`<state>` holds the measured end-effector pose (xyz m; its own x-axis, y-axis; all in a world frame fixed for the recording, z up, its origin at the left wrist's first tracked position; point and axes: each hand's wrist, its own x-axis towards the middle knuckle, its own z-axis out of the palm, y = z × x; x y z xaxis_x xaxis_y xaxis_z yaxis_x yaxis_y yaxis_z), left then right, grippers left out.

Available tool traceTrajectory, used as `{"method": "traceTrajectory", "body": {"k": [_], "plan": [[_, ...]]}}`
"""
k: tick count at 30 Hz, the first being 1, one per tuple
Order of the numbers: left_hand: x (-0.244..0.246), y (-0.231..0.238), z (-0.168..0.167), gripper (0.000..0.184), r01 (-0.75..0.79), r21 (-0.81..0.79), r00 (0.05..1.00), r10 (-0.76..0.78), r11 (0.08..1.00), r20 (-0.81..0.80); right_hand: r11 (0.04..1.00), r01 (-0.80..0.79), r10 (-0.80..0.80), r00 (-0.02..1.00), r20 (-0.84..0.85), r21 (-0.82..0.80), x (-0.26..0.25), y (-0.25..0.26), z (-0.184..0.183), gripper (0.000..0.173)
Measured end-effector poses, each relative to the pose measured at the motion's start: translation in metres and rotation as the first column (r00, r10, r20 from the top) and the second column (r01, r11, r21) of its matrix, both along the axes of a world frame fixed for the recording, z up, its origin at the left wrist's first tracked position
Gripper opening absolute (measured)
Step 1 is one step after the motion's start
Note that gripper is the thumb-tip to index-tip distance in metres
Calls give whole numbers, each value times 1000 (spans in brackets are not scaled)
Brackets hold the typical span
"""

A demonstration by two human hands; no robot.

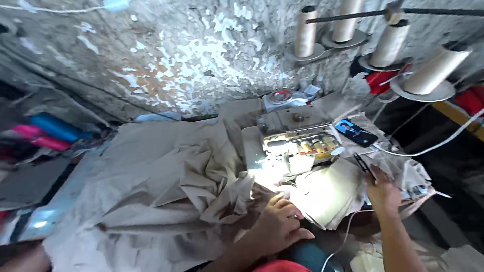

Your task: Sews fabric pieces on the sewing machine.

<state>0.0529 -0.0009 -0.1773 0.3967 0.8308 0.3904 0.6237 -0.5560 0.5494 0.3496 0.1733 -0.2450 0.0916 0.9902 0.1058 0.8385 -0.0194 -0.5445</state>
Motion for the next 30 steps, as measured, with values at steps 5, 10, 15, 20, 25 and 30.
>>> {"method": "traceTrajectory", "body": {"k": [5, 10, 15, 20, 25, 30], "plan": [[-24, -39, -3, 23, -287, 104, 957, 290, 952, -13, 947, -147, 167, 985, -48, 285, -25, -46, -5, 33], [-55, -72, -39, 45, -666, 338, 669, 733, 665, -126, 908, -351, 407, 869, -282, 228, -83, -87, 1, 28], [-74, -82, -53, 24, -753, 192, 602, 777, 629, -185, 789, -609, 456, 665, -592, -77, -152, -90, -6, 45], [-134, -104, 27, 27, -847, 98, 531, 839, 522, 124, 915, -401, 250, 660, -709, -51, -164, -93, 28, 21], [-187, -100, 68, 26, -870, 209, 429, 894, 447, -126, 934, -329, -33, 312, -950, -140, -164, -93, 64, 15], [-219, -90, 11, 23, -856, -304, 486, 851, 418, -201, 411, -909, 428, 256, -867, -66, -153, -129, 45, 51]]}}
